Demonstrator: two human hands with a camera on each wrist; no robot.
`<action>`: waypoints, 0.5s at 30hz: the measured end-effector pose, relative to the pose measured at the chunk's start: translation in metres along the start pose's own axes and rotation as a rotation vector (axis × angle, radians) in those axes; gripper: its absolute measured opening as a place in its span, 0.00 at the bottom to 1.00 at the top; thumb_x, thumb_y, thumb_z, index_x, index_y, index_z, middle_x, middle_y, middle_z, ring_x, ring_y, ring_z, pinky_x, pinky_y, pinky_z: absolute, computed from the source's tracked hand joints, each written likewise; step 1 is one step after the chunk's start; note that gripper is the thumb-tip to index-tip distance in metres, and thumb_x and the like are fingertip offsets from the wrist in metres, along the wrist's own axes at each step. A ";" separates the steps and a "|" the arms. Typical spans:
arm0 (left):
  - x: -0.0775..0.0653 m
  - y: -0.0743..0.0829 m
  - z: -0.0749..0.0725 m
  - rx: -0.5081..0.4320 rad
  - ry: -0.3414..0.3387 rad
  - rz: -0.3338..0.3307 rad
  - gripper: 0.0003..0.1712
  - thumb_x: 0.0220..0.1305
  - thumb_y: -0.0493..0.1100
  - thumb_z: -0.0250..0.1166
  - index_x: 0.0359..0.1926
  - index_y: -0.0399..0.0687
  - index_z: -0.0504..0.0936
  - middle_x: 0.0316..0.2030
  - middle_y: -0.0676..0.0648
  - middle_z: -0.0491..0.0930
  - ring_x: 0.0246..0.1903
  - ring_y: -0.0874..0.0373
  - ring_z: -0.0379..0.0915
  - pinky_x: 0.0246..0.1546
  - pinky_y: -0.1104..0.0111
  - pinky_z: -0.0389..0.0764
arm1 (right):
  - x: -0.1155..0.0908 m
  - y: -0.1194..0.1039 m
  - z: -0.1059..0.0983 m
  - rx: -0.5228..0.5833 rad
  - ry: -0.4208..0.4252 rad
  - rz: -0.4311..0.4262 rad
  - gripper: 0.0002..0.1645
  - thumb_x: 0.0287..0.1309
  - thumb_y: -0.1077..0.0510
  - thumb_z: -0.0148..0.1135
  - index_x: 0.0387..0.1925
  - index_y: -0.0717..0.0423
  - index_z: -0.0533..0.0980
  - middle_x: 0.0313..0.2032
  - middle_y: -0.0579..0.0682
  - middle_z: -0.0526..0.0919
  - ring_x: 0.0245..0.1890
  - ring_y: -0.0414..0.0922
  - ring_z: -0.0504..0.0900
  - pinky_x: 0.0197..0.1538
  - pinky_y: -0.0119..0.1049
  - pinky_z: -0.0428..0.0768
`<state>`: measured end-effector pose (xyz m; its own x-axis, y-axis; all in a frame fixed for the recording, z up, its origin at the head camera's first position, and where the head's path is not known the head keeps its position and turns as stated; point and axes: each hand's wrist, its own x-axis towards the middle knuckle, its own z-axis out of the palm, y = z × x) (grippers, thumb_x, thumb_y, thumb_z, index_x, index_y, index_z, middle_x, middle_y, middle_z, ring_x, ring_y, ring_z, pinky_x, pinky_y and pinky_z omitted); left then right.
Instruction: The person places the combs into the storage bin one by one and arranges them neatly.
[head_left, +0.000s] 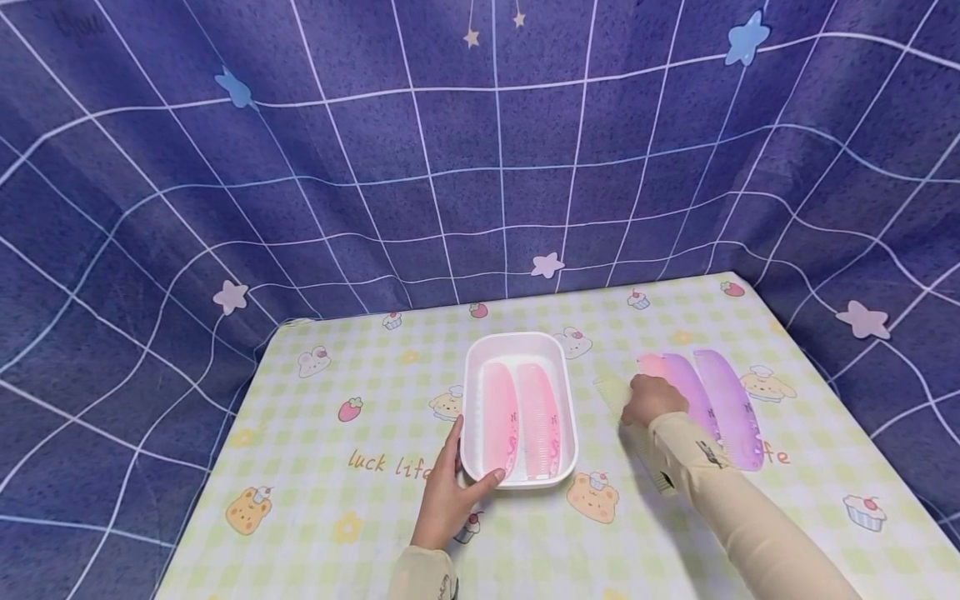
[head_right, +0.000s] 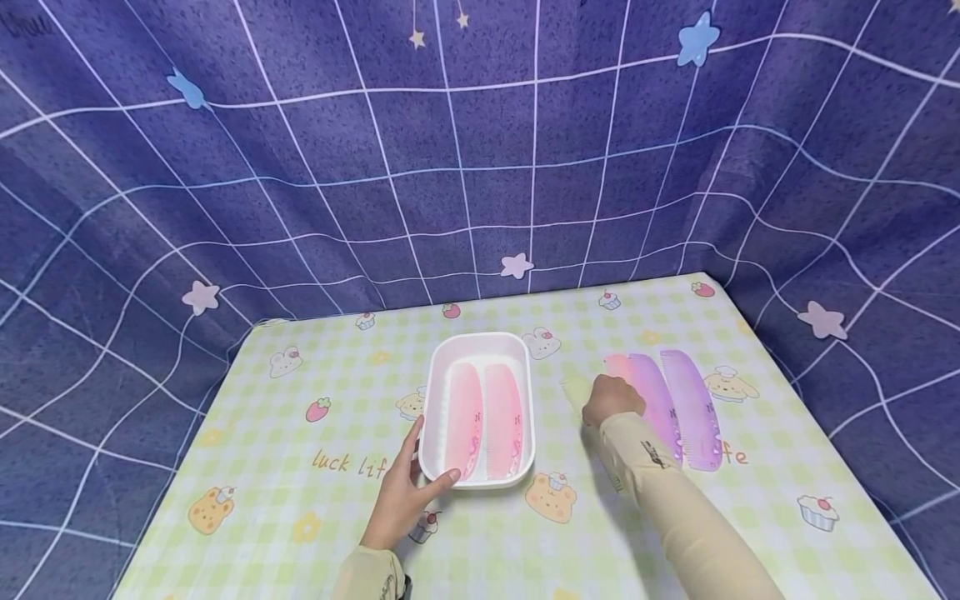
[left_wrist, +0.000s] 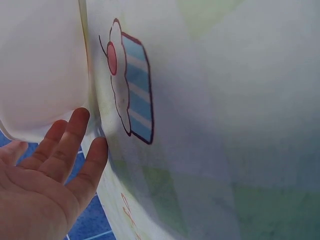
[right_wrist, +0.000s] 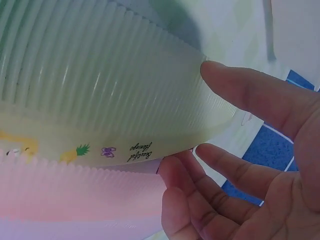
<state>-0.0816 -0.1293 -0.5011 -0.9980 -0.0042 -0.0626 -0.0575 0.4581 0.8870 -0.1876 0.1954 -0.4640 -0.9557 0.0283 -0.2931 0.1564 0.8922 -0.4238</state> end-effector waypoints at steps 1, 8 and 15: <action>0.000 0.000 0.000 0.000 0.000 -0.002 0.61 0.56 0.55 0.78 0.81 0.52 0.50 0.75 0.32 0.57 0.69 0.34 0.63 0.71 0.45 0.63 | 0.000 0.000 0.001 -0.003 0.002 -0.005 0.37 0.37 0.61 0.75 0.53 0.70 0.76 0.47 0.69 0.82 0.44 0.65 0.81 0.45 0.62 0.81; 0.000 0.000 0.000 0.007 0.004 -0.011 0.61 0.56 0.55 0.78 0.81 0.53 0.50 0.75 0.32 0.57 0.69 0.33 0.63 0.70 0.44 0.63 | 0.002 -0.001 0.004 -0.014 0.000 -0.032 0.42 0.36 0.59 0.77 0.57 0.71 0.75 0.51 0.71 0.80 0.49 0.67 0.80 0.46 0.62 0.82; 0.000 0.000 0.000 0.005 0.004 -0.005 0.61 0.56 0.55 0.78 0.81 0.52 0.50 0.75 0.32 0.57 0.68 0.33 0.64 0.70 0.44 0.63 | 0.004 -0.001 0.005 -0.004 -0.011 -0.041 0.45 0.35 0.61 0.78 0.59 0.71 0.74 0.51 0.71 0.80 0.50 0.67 0.79 0.49 0.62 0.81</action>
<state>-0.0812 -0.1292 -0.5009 -0.9978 -0.0096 -0.0653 -0.0624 0.4624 0.8845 -0.1900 0.1926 -0.4692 -0.9583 -0.0130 -0.2853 0.1166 0.8941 -0.4325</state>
